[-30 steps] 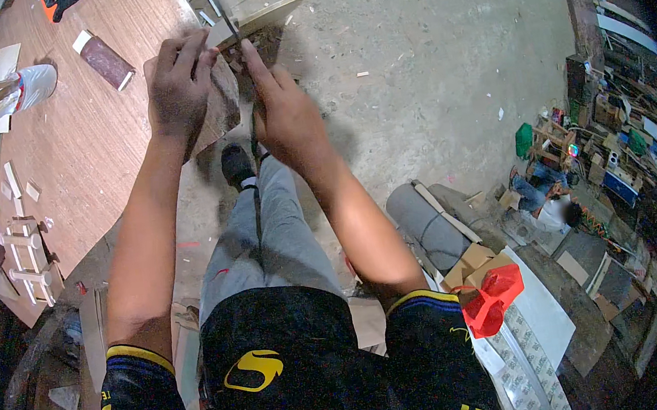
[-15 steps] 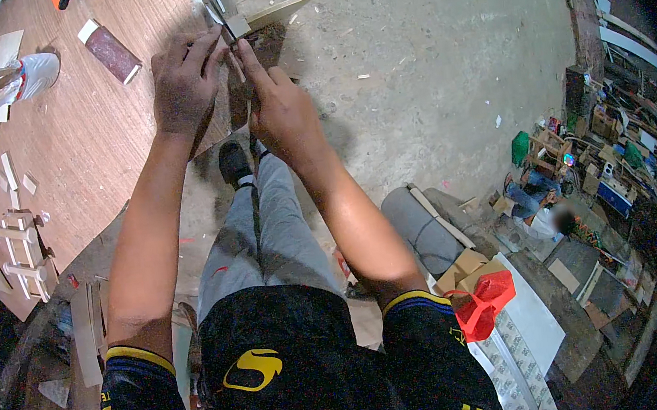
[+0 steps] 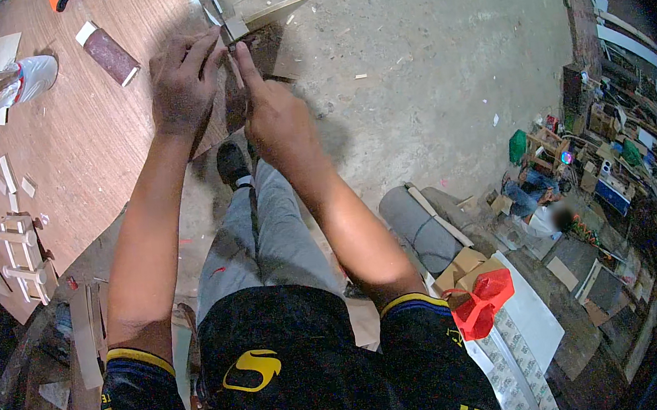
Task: Assembling and refining a small wooden structure using glue, a handsaw, and a chisel.
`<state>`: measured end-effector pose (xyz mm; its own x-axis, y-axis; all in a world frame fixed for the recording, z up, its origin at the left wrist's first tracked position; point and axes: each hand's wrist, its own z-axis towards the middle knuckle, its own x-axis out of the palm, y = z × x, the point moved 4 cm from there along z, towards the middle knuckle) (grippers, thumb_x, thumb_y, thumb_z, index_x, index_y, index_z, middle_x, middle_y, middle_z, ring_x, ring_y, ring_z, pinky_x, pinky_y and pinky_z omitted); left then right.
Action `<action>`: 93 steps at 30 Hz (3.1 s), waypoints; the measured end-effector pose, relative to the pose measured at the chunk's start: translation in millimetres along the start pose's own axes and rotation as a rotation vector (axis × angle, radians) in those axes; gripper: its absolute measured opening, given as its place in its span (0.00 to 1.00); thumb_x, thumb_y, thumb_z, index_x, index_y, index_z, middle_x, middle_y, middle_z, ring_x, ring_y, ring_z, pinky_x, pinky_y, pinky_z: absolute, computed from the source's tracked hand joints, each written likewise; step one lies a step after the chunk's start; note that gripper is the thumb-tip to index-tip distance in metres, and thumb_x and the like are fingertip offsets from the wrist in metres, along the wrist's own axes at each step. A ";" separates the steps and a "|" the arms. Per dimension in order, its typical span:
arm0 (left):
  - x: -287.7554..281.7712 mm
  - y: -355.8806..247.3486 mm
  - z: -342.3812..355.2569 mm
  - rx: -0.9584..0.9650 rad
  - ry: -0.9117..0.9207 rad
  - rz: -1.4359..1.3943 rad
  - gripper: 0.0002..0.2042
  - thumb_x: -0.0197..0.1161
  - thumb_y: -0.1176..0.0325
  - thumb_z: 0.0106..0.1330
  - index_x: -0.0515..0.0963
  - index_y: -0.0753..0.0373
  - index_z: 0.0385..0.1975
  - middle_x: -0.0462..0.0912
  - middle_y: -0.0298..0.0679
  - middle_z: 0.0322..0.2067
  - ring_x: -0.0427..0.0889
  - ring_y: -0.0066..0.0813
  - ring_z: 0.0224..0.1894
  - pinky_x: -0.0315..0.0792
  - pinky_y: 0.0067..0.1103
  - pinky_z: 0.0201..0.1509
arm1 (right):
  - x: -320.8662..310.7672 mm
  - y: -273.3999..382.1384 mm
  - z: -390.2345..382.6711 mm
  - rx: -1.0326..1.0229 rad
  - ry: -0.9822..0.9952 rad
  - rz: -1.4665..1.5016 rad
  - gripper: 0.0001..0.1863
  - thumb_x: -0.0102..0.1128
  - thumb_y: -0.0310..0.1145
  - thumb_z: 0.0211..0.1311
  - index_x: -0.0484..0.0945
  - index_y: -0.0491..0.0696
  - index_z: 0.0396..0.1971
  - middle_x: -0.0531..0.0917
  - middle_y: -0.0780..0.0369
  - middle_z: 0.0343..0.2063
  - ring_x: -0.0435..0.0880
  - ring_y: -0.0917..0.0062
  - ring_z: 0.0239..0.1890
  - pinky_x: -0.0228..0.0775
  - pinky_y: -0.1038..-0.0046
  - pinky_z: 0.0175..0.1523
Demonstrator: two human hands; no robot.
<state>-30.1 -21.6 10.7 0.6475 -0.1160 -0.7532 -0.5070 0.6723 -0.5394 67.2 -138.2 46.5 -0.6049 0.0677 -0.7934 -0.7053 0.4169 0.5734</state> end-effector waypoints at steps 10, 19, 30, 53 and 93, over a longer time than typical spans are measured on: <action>-2.5 -5.7 1.0 -0.001 0.003 0.020 0.16 0.65 0.61 0.63 0.82 0.51 0.51 0.80 0.31 0.38 0.79 0.29 0.42 0.66 0.28 0.47 | -8.8 17.7 3.0 0.115 0.055 -0.129 0.39 0.48 0.23 0.60 0.53 0.56 0.73 0.82 0.46 0.26 0.82 0.48 0.29 0.71 0.51 0.34; -4.3 -3.6 1.2 -0.023 0.026 0.029 0.14 0.65 0.62 0.63 0.82 0.50 0.49 0.79 0.31 0.38 0.79 0.28 0.42 0.66 0.28 0.45 | -43.7 39.1 15.1 0.110 0.188 -0.264 0.37 0.48 0.26 0.58 0.57 0.53 0.71 0.81 0.43 0.23 0.82 0.45 0.27 0.72 0.48 0.35; -8.4 -6.5 1.8 0.036 -0.019 0.073 0.15 0.67 0.61 0.61 0.82 0.51 0.48 0.78 0.29 0.36 0.80 0.28 0.38 0.67 0.28 0.42 | -60.9 51.1 21.6 0.038 0.227 -0.269 0.34 0.48 0.24 0.54 0.65 0.44 0.66 0.82 0.43 0.26 0.82 0.46 0.29 0.73 0.48 0.39; -7.3 -9.6 1.6 -0.001 0.044 0.105 0.15 0.65 0.61 0.62 0.81 0.51 0.50 0.80 0.29 0.39 0.79 0.27 0.42 0.66 0.28 0.46 | -63.7 59.3 64.5 0.122 0.524 -0.384 0.33 0.47 0.26 0.57 0.64 0.43 0.66 0.84 0.44 0.33 0.85 0.50 0.37 0.75 0.50 0.44; -3.5 -2.0 3.5 -0.065 0.089 0.033 0.15 0.63 0.60 0.62 0.80 0.49 0.49 0.79 0.28 0.36 0.79 0.25 0.42 0.66 0.28 0.45 | -87.1 94.7 89.4 -0.023 0.642 -0.592 0.27 0.46 0.25 0.57 0.74 0.42 0.59 0.83 0.41 0.32 0.83 0.48 0.39 0.75 0.55 0.49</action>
<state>-29.3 -20.0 15.7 0.5781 -0.1606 -0.8000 -0.5652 0.6283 -0.5346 86.1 -23.6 151.6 -0.2226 -0.6808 -0.6978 -0.9727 0.2028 0.1125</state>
